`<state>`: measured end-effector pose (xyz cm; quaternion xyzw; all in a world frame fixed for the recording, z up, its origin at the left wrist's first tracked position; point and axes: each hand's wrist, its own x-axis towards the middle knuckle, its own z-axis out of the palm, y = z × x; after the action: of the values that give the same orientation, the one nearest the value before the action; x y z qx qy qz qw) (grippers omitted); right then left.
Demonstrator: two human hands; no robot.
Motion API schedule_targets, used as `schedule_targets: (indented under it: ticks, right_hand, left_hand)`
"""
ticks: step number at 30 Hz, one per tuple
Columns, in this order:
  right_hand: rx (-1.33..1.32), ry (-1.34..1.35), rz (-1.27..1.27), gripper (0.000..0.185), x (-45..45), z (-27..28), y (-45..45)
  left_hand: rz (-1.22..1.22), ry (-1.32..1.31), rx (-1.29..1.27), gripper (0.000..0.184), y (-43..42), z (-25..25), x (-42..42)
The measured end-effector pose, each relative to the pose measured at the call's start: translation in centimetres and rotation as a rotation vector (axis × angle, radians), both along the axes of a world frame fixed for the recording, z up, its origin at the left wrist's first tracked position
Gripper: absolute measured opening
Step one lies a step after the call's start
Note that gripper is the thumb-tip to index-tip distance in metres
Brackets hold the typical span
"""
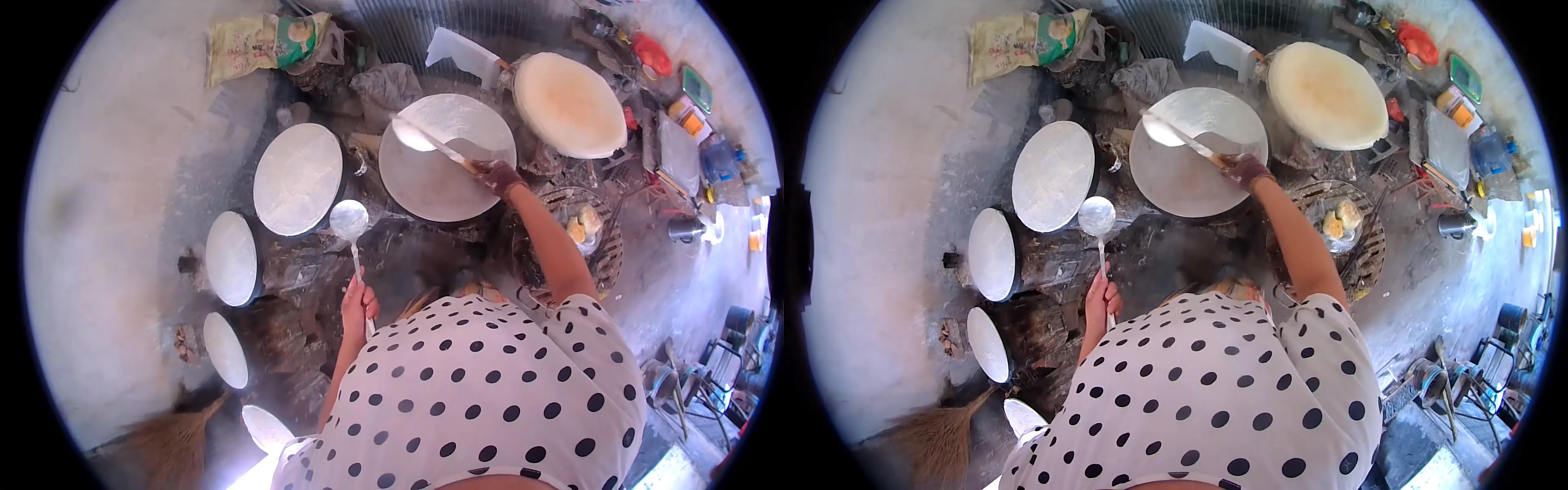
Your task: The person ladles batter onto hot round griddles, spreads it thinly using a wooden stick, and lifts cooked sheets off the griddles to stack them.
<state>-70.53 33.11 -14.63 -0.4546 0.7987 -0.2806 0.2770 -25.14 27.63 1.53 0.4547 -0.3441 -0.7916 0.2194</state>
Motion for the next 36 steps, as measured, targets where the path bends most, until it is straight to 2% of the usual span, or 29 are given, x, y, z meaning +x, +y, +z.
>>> schedule_targets:
  ticks: [1, 2, 3, 5, 6, 7, 9, 10, 11, 13, 15, 17, 18, 19, 21, 22, 25, 26, 27, 29, 30, 33, 34, 35, 36]
  right_hand:
    - [-0.106, -0.022, 0.13, 0.049, -0.9, 1.5, 0.7]
    - [-0.048, -0.162, 0.064, 0.049, -1.6, 3.5, 1.3]
    - [-0.048, -0.163, 0.074, 0.049, -1.7, 5.0, 1.7]
    - [0.035, -0.092, -0.297, 0.049, -1.3, 6.4, 2.4]
    - [-0.024, -0.136, -0.332, 0.047, -1.5, 3.9, 1.7]
    - [-0.022, -0.142, -0.329, 0.047, -0.4, 5.4, 1.1]
    - [0.285, 0.099, -0.152, 0.047, 1.7, 7.9, -0.5]
    - [0.086, 0.104, -0.039, 0.047, 0.3, 2.3, -1.0]
    - [0.087, 0.101, -0.039, 0.047, -0.9, 1.9, -0.5]
    - [-0.114, -0.089, 0.173, 0.048, -2.6, 2.7, 0.3]
    - [-0.025, -0.036, 0.119, 0.049, -3.8, 5.1, 0.4]
    - [0.475, 0.079, -0.299, 0.051, -3.5, 7.3, -0.7]
    - [0.169, 0.013, -0.195, 0.051, -3.0, 6.6, -0.2]
    - [0.169, 0.008, -0.192, 0.051, -2.5, 5.9, -0.2]
    - [0.127, 0.129, 0.055, 0.047, -1.5, 5.2, -0.3]
    - [0.015, 0.033, 0.16, 0.043, -1.8, 6.5, 0.9]
    - [0.135, -0.118, 0.126, 0.042, -3.6, 9.5, 1.5]
    - [0.045, -0.116, -0.027, 0.041, -5.3, 4.6, 0.8]
    - [0.049, -0.123, -0.022, 0.041, -4.8, 5.1, 0.3]
    - [0.133, 0.075, -0.035, 0.044, -3.2, 7.8, -0.9]
    - [0.132, 0.069, -0.028, 0.044, -3.0, 7.3, -0.9]
    - [0.113, 0.208, 0.372, 0.047, -4.1, 5.0, 0.2]
    - [-0.019, 0.123, 0.449, 0.046, -5.5, 4.8, 0.7]
    - [-0.018, 0.123, 0.457, 0.046, -6.3, 4.3, 0.3]
    - [0.05, 0.172, 0.343, 0.046, -6.8, 4.7, 0.0]
  left_hand:
    - [0.004, -0.002, -0.002, 0.038, 0.2, 0.3, -0.2]
    - [0.006, -0.027, -0.019, 0.038, 0.4, 0.9, -0.6]
    - [0.011, -0.053, -0.034, 0.038, 0.8, 1.2, -0.7]
    - [0.021, -0.052, -0.034, 0.037, 1.3, 1.1, -0.7]
    - [0.018, -0.046, -0.039, 0.037, 1.5, 1.0, -0.7]
    - [0.021, -0.052, -0.038, 0.037, 1.7, 0.7, -0.6]
    - [0.021, -0.035, 0.008, 0.037, 1.7, 0.0, -0.5]
    - [0.021, -0.037, 0.008, 0.037, 1.7, 0.0, -0.5]
    - [0.024, -0.037, 0.01, 0.037, 1.8, 0.0, -0.5]
    - [0.027, -0.035, 0.013, 0.037, 1.9, 0.1, -0.6]
    - [0.039, -0.011, 0.008, 0.038, 2.0, 0.3, -0.6]
    - [0.043, -0.026, 0.0, 0.037, 2.1, 0.0, -0.5]
    - [0.037, -0.035, -0.012, 0.037, 2.1, -0.2, -0.5]
    - [0.039, -0.04, -0.012, 0.037, 2.0, -0.4, -0.3]
    - [0.046, -0.007, 0.022, 0.037, 1.8, -0.9, -0.2]
    - [0.05, -0.006, 0.021, 0.037, 2.0, -0.5, -0.4]
    - [0.057, -0.022, 0.009, 0.038, 2.2, 0.2, -0.8]
    - [0.066, -0.029, 0.007, 0.038, 2.3, 0.3, -0.7]
    - [0.076, -0.039, 0.006, 0.038, 2.5, 0.3, -0.6]
    - [0.084, -0.076, 0.021, 0.037, 2.6, 0.1, -0.7]
    - [0.086, -0.103, 0.032, 0.036, 2.6, 0.0, -0.7]
    - [0.137, -0.039, 0.046, 0.034, 3.4, 0.3, -0.9]
    - [0.145, -0.036, 0.046, 0.034, 3.7, 0.3, -0.9]
    - [0.153, -0.024, 0.032, 0.034, 4.1, 0.3, -0.8]
    - [0.16, -0.019, 0.021, 0.035, 4.6, 0.4, -0.7]
